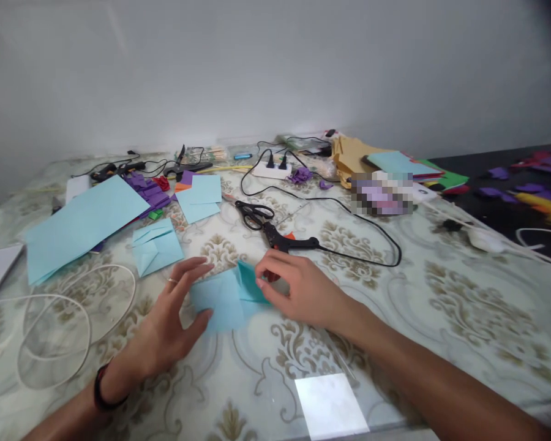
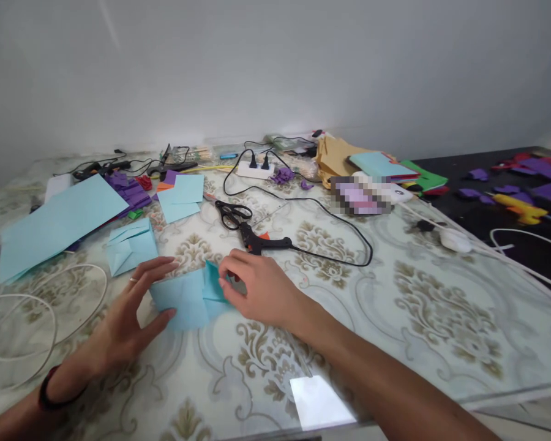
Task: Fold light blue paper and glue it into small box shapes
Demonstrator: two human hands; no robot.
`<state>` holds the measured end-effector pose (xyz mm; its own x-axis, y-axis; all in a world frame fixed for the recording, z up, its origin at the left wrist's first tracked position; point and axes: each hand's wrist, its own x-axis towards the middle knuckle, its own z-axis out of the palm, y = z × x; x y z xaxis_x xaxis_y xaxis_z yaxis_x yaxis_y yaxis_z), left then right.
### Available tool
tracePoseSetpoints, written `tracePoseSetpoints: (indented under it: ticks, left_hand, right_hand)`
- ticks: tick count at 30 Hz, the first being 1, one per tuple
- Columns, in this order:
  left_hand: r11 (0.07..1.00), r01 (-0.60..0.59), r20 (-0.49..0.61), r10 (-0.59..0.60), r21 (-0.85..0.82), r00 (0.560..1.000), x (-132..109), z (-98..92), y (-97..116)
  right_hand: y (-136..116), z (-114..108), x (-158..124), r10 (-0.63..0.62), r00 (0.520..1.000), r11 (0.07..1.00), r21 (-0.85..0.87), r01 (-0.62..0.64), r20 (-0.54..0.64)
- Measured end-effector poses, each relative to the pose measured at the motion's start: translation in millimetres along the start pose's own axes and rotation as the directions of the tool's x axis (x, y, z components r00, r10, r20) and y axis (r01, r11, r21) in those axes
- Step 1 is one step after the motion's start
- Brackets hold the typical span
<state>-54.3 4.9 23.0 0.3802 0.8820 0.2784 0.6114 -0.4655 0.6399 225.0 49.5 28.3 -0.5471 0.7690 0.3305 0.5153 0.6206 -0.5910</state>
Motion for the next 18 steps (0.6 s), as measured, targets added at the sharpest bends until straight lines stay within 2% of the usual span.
tracePoseSetpoints:
  ticks: [2, 5, 8, 10, 12, 14, 16, 18]
  left_hand:
    - [0.994, -0.069, 0.013, 0.068, 0.082, 0.998, -0.7, -0.4, 0.9]
    - [0.997, -0.054, 0.005, 0.054, 0.059, 0.999, 0.7, -1.0, -0.5]
    - [0.992, 0.049, 0.023, -0.047, -0.113, 0.999, 3.9, 0.0, -5.4]
    - [0.964, 0.169, 0.097, -0.152, -0.206, 0.984, 5.2, 2.2, -9.6]
    - [0.952, 0.246, 0.147, -0.221, -0.185, 0.964, 5.1, 5.2, -13.5]
    - [0.977, 0.204, 0.106, -0.197, -0.061, 0.975, 3.8, 7.9, -16.5]
    - [0.992, 0.083, 0.045, -0.087, 0.095, 0.995, 1.6, 9.7, -17.8]
    - [0.975, -0.038, 0.044, 0.029, 0.220, 0.999, -1.2, 11.0, -16.8]
  right_hand:
    - [-1.2, 1.8, -0.5, -0.003, 1.000, 1.000, 0.010, 0.003, 0.023]
    - [-2.5, 4.7, -0.8, -0.014, 0.998, 1.000, 0.017, 0.013, 0.054]
    - [-3.3, 7.0, -0.7, -0.024, 0.997, 1.000, 0.016, 0.022, 0.069]
    - [-4.1, 8.0, -0.7, -0.020, 0.995, 1.000, 0.018, 0.018, 0.093]
    - [-4.6, 9.3, -1.0, -0.029, 0.989, 0.999, 0.032, 0.025, 0.143]
    - [-3.8, 11.6, -1.6, -0.055, 0.977, 0.998, 0.045, 0.047, 0.207]
    - [-0.7, 15.4, -2.5, -0.082, 0.963, 0.996, 0.052, 0.070, 0.258]
    - [3.8, 20.1, -3.4, -0.096, 0.955, 0.995, 0.051, 0.085, 0.281]
